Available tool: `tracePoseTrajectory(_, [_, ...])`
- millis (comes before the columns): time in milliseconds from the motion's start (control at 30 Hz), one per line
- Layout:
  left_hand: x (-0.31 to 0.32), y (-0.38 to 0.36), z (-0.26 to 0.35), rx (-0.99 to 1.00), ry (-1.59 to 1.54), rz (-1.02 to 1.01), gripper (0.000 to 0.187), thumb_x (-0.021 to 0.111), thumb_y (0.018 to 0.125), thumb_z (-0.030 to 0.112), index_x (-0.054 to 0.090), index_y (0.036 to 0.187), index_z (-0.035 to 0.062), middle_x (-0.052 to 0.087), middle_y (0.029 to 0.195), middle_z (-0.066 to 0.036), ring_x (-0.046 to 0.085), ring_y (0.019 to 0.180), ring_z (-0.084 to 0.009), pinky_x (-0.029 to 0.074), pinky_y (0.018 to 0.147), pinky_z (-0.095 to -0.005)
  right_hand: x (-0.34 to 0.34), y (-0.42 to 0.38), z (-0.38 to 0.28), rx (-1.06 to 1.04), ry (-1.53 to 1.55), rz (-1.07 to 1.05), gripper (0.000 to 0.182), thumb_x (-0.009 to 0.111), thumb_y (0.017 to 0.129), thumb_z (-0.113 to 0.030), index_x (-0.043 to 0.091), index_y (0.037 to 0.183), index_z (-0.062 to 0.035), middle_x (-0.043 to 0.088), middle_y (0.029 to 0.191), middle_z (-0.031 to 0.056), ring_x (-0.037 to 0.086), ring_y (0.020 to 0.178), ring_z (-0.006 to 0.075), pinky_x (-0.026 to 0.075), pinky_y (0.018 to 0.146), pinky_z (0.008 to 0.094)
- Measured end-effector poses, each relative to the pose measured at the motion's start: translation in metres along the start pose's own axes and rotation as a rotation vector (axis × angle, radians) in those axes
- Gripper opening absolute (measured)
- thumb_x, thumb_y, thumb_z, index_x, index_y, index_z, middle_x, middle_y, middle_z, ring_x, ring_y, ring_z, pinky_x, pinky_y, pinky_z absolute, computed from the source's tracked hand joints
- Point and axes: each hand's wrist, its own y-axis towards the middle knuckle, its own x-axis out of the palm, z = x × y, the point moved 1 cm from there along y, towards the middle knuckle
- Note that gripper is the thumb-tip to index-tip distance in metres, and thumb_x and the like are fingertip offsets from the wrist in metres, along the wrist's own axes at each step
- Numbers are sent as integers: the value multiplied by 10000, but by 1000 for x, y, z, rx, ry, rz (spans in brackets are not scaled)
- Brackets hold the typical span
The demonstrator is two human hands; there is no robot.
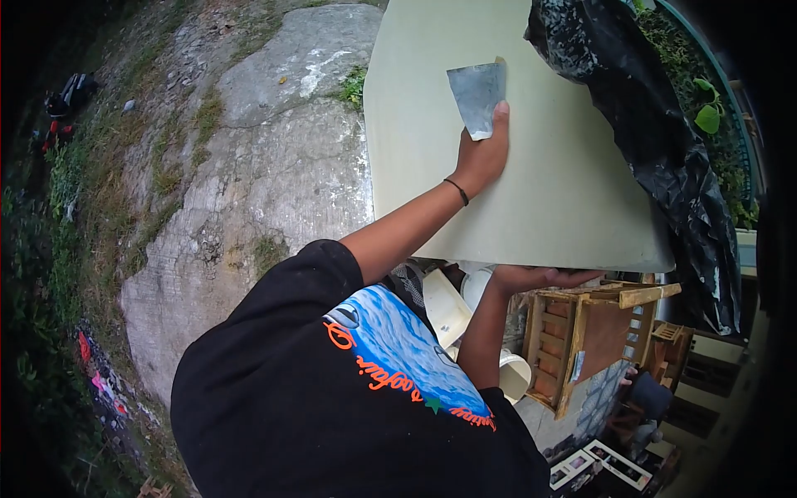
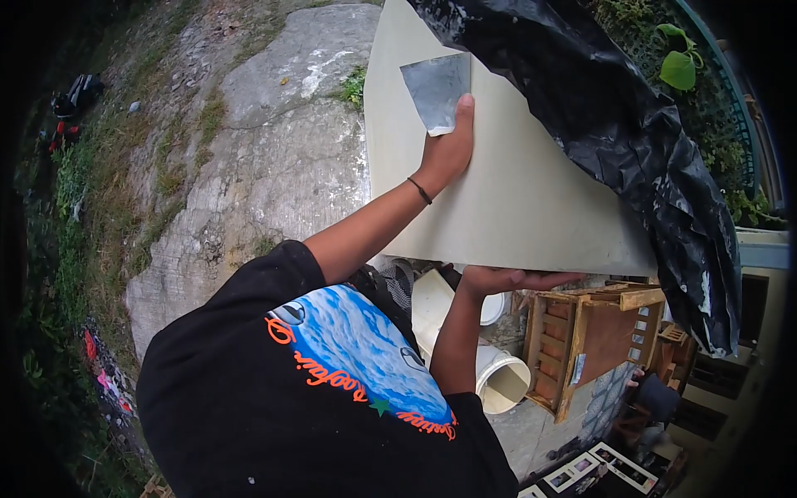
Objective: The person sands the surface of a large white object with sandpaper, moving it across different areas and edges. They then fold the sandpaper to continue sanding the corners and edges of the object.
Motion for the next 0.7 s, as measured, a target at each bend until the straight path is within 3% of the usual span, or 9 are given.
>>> tracePoseTrajectory(100, [16,-28,16,263,-130,49,426,453,956,375,512,1092,-24,601,900,-93,557,832,-175,440,779,-314,2,-2,0,59,94,9,769,232,921,-546,11,1455,-40,55,1484,215,188,1363,350,225,1088,492])
tracePoseTrajectory(133, [15,-39,14,241,-87,-156,413,433,966,317,478,1187,-29,563,1124,-198,539,1059,-256,418,890,-340,2,-2,-1,60,96,5,769,232,921,-546,11,1455,-40,55,1484,215,188,1363,350,225,1088,492])
tracePoseTrajectory(200, [18,-68,15,714,175,-203,493,413,950,173,299,1379,-40,80,1505,-234,11,1409,-349,74,1124,-410,2,-2,-3,82,108,31,774,237,918,-548,5,1456,-42,48,1488,208,186,1364,347,226,1089,494])
tracePoseTrajectory(367, [5,-57,-9,715,247,-225,493,381,958,170,280,1399,-29,89,1510,-216,51,1413,-319,99,1124,-408,3,-1,-1,74,118,18,778,241,916,-548,-4,1456,-44,51,1484,211,186,1363,343,223,1090,496])
tracePoseTrajectory(433, [8,-30,-13,249,-75,-36,474,385,969,375,496,1168,-40,566,1113,-190,539,1069,-256,405,914,-337,0,-2,0,62,98,-1,780,243,916,-547,-6,1456,-44,54,1482,213,187,1362,343,222,1090,496])
tracePoseTrajectory(467, [4,-11,-14,125,-22,39,408,446,955,375,532,992,-22,584,792,-84,555,749,-184,453,724,-343,1,-1,-2,59,83,0,781,247,915,-546,-7,1456,-44,55,1481,213,188,1361,345,223,1089,496])
tracePoseTrajectory(600, [16,-23,7,271,-126,39,369,456,958,350,521,960,-13,550,728,-66,509,683,-153,440,682,-347,2,0,0,40,111,11,781,265,910,-534,-7,1458,-48,53,1480,210,189,1360,351,224,1089,493])
tracePoseTrajectory(633, [17,-38,7,393,-135,-65,372,460,957,332,505,1081,-17,584,992,-175,574,911,-235,459,783,-331,3,-1,0,43,113,9,781,265,910,-534,-7,1458,-48,53,1480,210,189,1360,351,224,1089,493])
tracePoseTrajectory(700, [23,-67,4,848,369,-56,463,443,952,244,362,1329,-11,248,1430,-246,235,1342,-335,254,1058,-382,4,-2,-1,93,186,47,776,273,909,-526,-2,1459,-54,57,1482,207,184,1362,351,222,1091,489])
